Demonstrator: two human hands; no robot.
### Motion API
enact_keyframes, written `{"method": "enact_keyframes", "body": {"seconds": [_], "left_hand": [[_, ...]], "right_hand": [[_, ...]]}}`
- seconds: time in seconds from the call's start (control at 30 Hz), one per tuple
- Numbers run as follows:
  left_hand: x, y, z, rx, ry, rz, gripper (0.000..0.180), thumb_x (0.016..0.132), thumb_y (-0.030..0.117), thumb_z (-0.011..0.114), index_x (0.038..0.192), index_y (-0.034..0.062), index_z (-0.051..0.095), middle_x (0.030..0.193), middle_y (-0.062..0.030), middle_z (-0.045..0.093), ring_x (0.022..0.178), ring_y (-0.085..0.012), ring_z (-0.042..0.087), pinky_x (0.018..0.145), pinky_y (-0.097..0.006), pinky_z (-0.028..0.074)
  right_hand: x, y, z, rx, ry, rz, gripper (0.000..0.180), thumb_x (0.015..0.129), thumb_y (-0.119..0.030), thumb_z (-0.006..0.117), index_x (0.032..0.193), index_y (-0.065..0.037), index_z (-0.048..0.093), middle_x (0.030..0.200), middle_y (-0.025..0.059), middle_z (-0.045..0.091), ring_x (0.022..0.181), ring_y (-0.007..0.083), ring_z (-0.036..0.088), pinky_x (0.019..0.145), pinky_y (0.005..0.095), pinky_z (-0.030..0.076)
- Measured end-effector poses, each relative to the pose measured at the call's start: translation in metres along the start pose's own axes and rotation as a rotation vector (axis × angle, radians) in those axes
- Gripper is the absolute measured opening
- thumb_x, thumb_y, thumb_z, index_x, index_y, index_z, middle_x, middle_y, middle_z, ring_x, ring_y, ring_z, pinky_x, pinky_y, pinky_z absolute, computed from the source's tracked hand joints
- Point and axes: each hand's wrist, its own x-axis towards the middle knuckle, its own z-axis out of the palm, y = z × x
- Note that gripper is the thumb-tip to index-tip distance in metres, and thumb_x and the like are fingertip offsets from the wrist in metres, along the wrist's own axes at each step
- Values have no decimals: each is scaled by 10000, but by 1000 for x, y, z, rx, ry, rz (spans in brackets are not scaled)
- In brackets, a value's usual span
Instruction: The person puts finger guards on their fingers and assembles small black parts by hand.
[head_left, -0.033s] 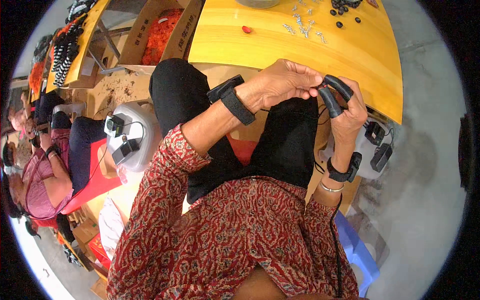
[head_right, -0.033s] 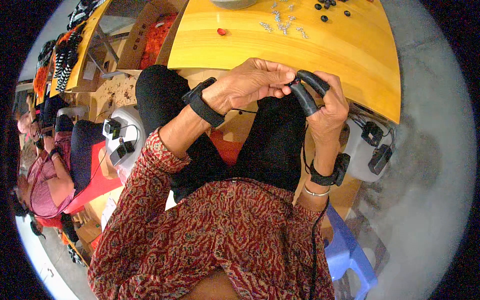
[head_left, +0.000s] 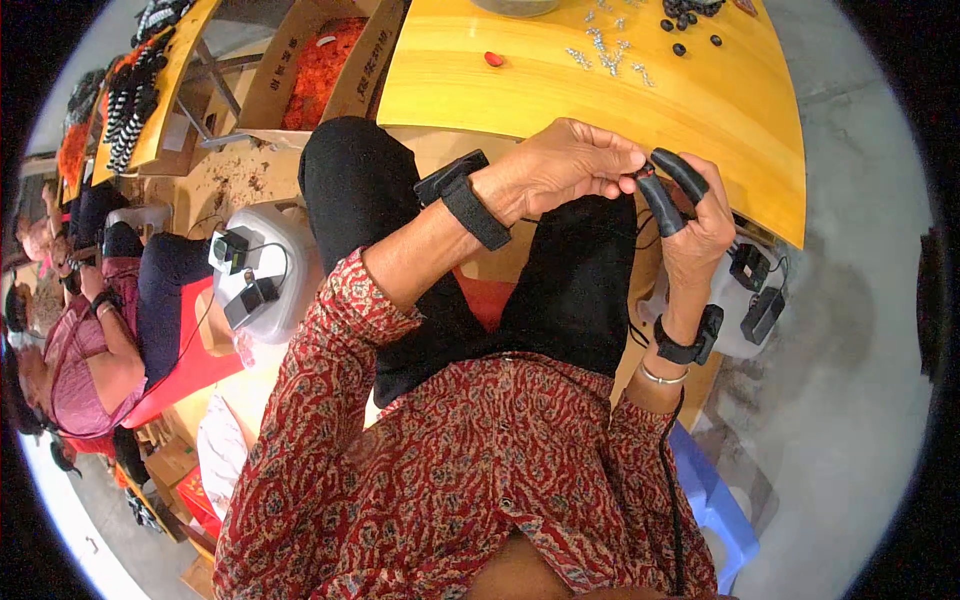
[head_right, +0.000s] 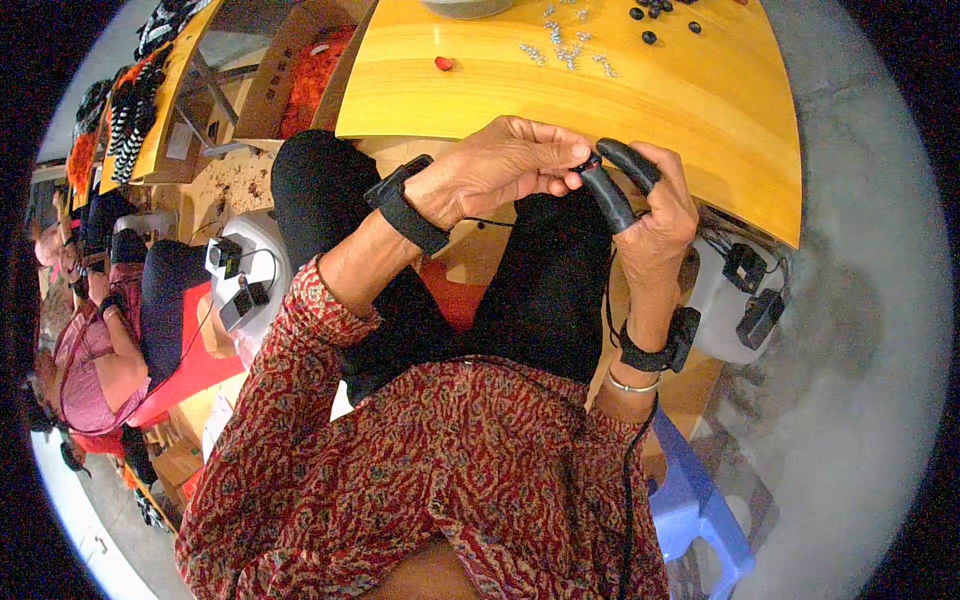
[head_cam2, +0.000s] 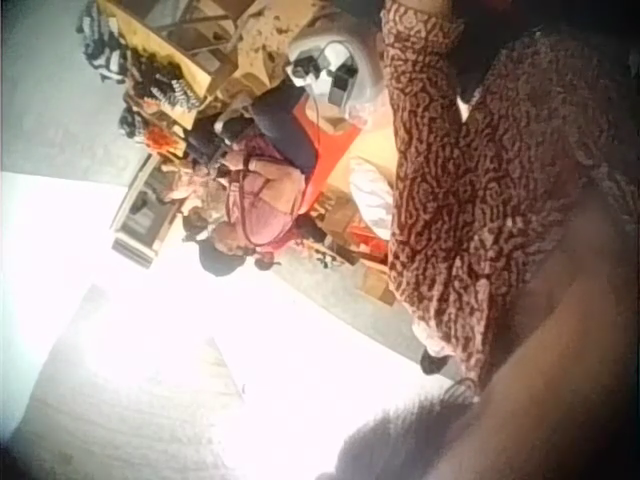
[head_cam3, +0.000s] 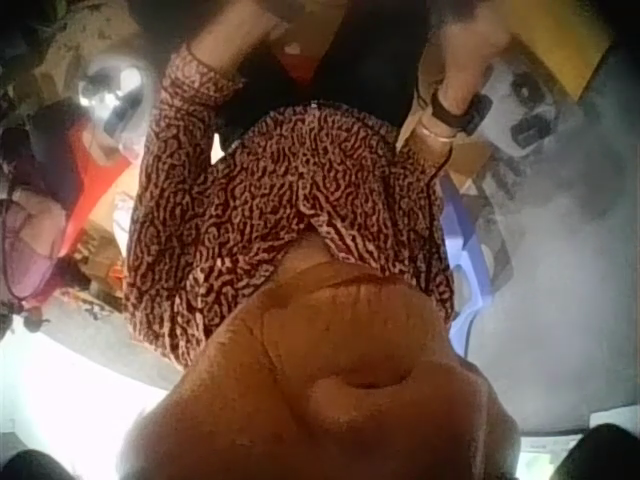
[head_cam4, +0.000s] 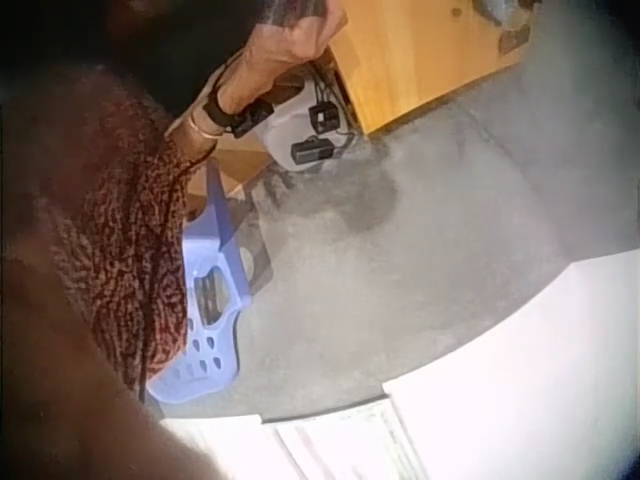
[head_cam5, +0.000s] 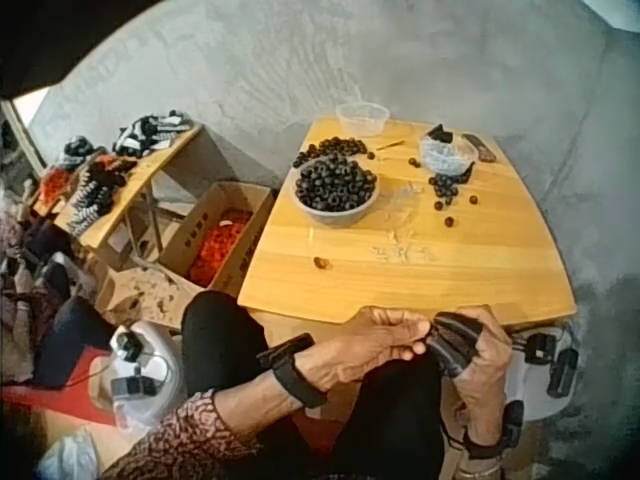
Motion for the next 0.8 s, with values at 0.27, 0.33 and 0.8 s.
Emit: {"method": "enact_keyframes", "body": {"seconds": [0.27, 0.33, 0.8], "left_hand": [[0, -1, 1, -27, 3, -3, 181, 835, 132, 677, 952, -4, 656, 828, -48, 657, 707, -112, 618, 639, -209, 518], [3, 0, -2, -28, -8, 9, 179, 835, 131, 677, 951, -3, 656, 825, -48, 657, 708, -111, 619, 639, -208, 518], [3, 8, 0, -119, -98, -9, 237, 900, 76, 563, 1096, -52, 595, 956, -106, 651, 833, -148, 635, 770, -241, 529]], "right_hand": [[-2, 7, 3, -1, 11, -17, 266, 678, -51, 748, 924, 3, 666, 918, 97, 617, 800, 210, 615, 679, 271, 476], [0, 9, 6, -81, 39, -76, 232, 679, -37, 737, 890, 13, 653, 923, 109, 622, 804, 239, 623, 689, 290, 487], [-1, 6, 6, -49, 153, 24, 176, 718, -6, 716, 883, 20, 660, 883, 82, 635, 778, 186, 625, 684, 263, 484]]}}
